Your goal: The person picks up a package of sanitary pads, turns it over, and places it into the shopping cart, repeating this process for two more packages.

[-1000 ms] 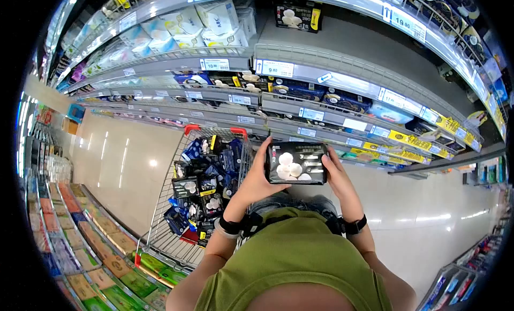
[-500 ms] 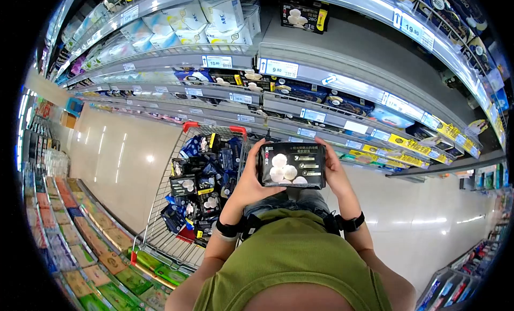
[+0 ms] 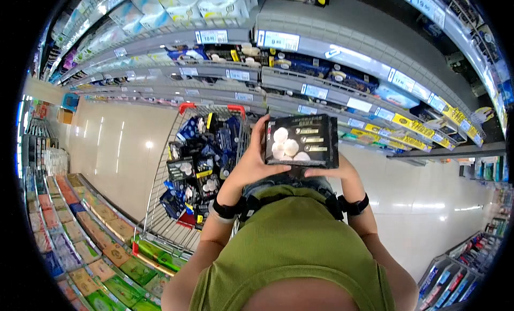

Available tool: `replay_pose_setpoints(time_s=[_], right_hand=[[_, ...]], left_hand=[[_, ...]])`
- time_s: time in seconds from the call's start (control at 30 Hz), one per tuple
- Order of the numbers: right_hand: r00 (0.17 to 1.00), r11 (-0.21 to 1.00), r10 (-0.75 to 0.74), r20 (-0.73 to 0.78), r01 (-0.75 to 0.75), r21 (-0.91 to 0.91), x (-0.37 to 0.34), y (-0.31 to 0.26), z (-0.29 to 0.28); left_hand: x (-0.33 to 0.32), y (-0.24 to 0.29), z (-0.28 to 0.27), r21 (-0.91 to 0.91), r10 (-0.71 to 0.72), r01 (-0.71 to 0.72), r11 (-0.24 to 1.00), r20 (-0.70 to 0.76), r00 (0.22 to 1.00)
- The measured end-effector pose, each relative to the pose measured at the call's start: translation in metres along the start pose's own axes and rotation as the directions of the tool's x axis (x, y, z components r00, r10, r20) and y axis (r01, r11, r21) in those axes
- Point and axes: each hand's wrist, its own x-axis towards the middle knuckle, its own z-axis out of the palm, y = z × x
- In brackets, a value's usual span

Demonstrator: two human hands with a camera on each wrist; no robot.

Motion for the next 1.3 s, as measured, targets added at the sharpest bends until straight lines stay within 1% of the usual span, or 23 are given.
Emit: replay_pose_setpoints(time_s=[0.03,0.13,0.2,0.23,0.3,0.33,0.37,0.43,0.47,0.5,0.57,0.63,0.7,0.77,0.83,0.9,0.97,1.03,1.13,1.17,1.2,1.23,1.3], right_hand=[[0.999,0.999,0.030,-0.018,-0.030,0.030,-0.001,-0.004,0.000],[0.998,0.998,0.017,-0.056,-0.020,-0.060,-0.004,-0.003,0.004],[0.970,0.995,-0.096,-0.225,0.089,-0.042,-0.004,0.003,0.010],[0.970,0.996,-0.088,-0.226,0.082,-0.039,-0.004,0.000,0.012],[0.947,0.994,-0.097,-0.306,0.106,0.012,-0.001,-0.011,0.016],[0.932,0.993,-0.104,-0.348,0.118,0.020,0.002,-0.014,0.019],[0.932,0.993,-0.100,-0.349,0.115,0.021,0.004,-0.012,0.018],[0.938,0.970,-0.145,-0.316,0.072,-0.231,0.011,-0.014,0.016],[0.930,0.959,-0.172,-0.324,0.082,-0.273,0.011,-0.020,0.016],[0.929,0.959,-0.170,-0.329,0.079,-0.272,0.014,-0.025,0.017],[0.952,0.846,-0.220,-0.214,0.077,-0.528,0.020,-0.029,0.017],[0.943,0.798,-0.289,-0.164,0.143,-0.585,0.023,-0.032,0.019],[0.957,0.819,-0.234,-0.171,0.099,-0.566,0.025,-0.040,0.021],[0.958,0.828,-0.238,-0.160,0.114,-0.549,0.026,-0.038,0.021],[0.959,0.838,-0.240,-0.150,0.127,-0.531,0.026,-0.031,0.020],[0.954,0.834,-0.273,-0.125,0.169,-0.525,0.025,-0.020,0.015],[0.960,0.848,-0.236,-0.148,0.129,-0.513,0.020,-0.013,0.007],[0.964,0.860,-0.203,-0.169,0.093,-0.502,0.016,-0.011,0.000],[0.976,0.978,-0.180,-0.121,0.164,-0.132,0.010,-0.005,0.001],[0.975,0.976,-0.187,-0.121,0.170,-0.138,0.008,-0.004,0.005],[0.975,0.969,-0.186,-0.121,0.203,0.144,0.009,-0.005,0.011],[0.975,0.883,-0.186,-0.121,0.220,0.415,0.010,-0.005,0.014],[0.963,0.875,-0.242,-0.115,0.268,0.403,0.009,0.000,0.009]], left_hand=[[-0.001,-0.005,0.001,-0.134,-0.034,0.038,0.990,0.035,0.999],[-0.002,-0.008,0.003,-0.107,-0.068,0.077,0.991,0.088,0.994],[-0.004,-0.015,0.004,-0.071,-0.109,0.118,0.991,0.124,0.986],[-0.005,-0.016,0.005,-0.075,-0.114,0.124,0.989,0.127,0.985],[-0.006,-0.016,0.005,-0.023,-0.124,0.128,0.992,0.111,0.986],[-0.005,-0.022,0.004,0.161,-0.019,0.005,0.987,0.087,0.996],[-0.005,-0.023,0.002,0.159,-0.022,0.008,0.987,0.089,0.996],[-0.004,-0.017,-0.002,0.289,-0.021,-0.002,0.957,0.077,0.997],[-0.001,-0.016,-0.003,0.317,0.047,-0.068,0.946,0.073,0.996],[0.001,-0.010,-0.004,0.316,0.046,-0.069,0.946,0.079,0.996],[0.003,0.002,-0.005,0.276,0.021,-0.052,0.960,0.114,0.993],[0.006,0.005,-0.002,0.181,0.075,-0.096,0.979,0.115,0.990],[0.009,0.012,-0.005,0.416,0.147,-0.189,0.889,0.131,0.980],[0.009,0.009,-0.007,0.385,0.143,-0.172,0.907,0.102,0.984],[0.006,0.008,-0.010,0.194,0.075,-0.090,0.977,0.082,0.994],[0.003,0.004,-0.021,0.094,0.085,-0.090,0.991,0.063,0.994],[0.001,0.006,-0.030,0.153,0.239,-0.235,0.960,-0.008,0.971],[-0.002,0.010,-0.037,0.025,0.230,-0.229,0.973,-0.072,0.971],[-0.010,0.009,-0.036,-0.222,0.088,-0.117,0.968,-0.137,0.987],[-0.013,0.004,-0.036,-0.266,0.019,-0.056,0.962,-0.141,0.990],[-0.013,0.004,-0.032,-0.369,-0.025,-0.031,0.929,-0.146,0.989],[-0.012,0.005,-0.028,-0.468,-0.071,-0.005,0.884,-0.145,0.987],[-0.009,0.012,-0.026,-0.339,-0.065,0.020,0.941,-0.123,0.990]])
